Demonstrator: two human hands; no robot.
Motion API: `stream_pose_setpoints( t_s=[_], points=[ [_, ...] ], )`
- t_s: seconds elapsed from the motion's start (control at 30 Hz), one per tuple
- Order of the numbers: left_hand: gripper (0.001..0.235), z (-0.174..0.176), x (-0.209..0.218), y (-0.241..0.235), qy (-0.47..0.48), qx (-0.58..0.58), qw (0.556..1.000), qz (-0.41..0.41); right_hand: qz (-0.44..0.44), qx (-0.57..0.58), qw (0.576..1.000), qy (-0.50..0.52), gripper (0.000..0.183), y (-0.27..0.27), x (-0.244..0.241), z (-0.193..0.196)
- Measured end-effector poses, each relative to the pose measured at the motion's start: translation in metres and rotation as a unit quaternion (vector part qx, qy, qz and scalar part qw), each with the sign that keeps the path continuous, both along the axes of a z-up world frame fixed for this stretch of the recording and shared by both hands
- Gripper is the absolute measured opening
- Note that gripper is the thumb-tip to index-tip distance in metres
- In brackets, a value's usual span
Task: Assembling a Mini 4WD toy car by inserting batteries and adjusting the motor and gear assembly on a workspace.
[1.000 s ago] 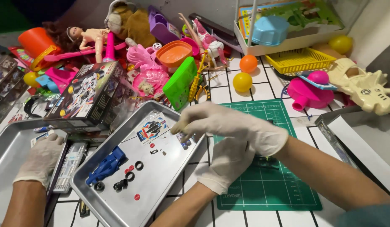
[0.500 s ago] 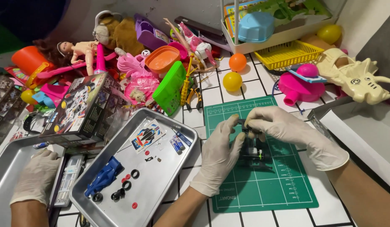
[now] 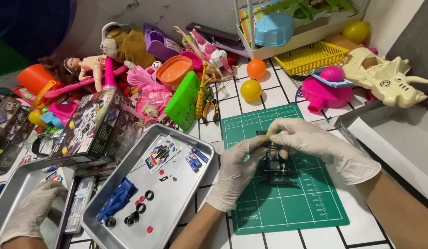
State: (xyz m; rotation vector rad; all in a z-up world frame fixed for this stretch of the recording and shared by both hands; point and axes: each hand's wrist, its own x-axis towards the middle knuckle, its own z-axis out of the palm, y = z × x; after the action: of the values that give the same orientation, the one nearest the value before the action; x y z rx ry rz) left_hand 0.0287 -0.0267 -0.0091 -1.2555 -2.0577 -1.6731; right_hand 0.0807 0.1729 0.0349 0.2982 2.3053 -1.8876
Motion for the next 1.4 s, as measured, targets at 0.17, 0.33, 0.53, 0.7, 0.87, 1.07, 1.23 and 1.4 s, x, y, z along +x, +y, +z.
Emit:
stream_pose_setpoints(
  t_s=[0.17, 0.33, 0.53, 0.7, 0.87, 1.07, 1.23, 1.4],
  points=[
    [0.022, -0.004, -0.006, -0.003, -0.042, -0.021, 0.998, 0.03, 0.007, 0.119, 0.988, 0.103, 0.022, 0.002, 0.003, 0.005],
    [0.02, -0.013, -0.01, -0.001, -0.073, -0.051, 0.995, 0.043, 0.054, 0.224, 0.948, 0.218, 0.028, 0.011, -0.005, -0.022],
    [0.021, -0.017, -0.013, -0.003, -0.098, -0.095, 0.99, 0.043, 0.07, 0.34, 0.908, 0.234, 0.022, 0.015, -0.01, -0.037],
    [0.038, -0.015, -0.012, -0.006, -0.14, -0.147, 0.979, 0.026, 0.109, 0.402, 0.889, 0.191, 0.02, 0.015, -0.013, -0.045],
    [0.038, -0.015, -0.008, -0.007, -0.143, -0.222, 0.964, 0.032, 0.112, 0.431, 0.881, 0.158, 0.018, 0.016, -0.013, -0.046],
    [0.038, -0.018, -0.01, -0.007, -0.112, -0.282, 0.952, 0.036, 0.107, 0.457, 0.875, 0.118, 0.017, 0.015, -0.01, -0.042],
    [0.035, -0.008, -0.007, -0.008, -0.096, -0.294, 0.951, 0.027, 0.1, 0.454, 0.88, 0.099, 0.016, 0.016, -0.011, -0.043],
    [0.035, -0.003, -0.006, -0.009, -0.09, -0.335, 0.938, 0.023, 0.099, 0.428, 0.892, 0.11, 0.017, 0.016, -0.01, -0.039]
  ],
)
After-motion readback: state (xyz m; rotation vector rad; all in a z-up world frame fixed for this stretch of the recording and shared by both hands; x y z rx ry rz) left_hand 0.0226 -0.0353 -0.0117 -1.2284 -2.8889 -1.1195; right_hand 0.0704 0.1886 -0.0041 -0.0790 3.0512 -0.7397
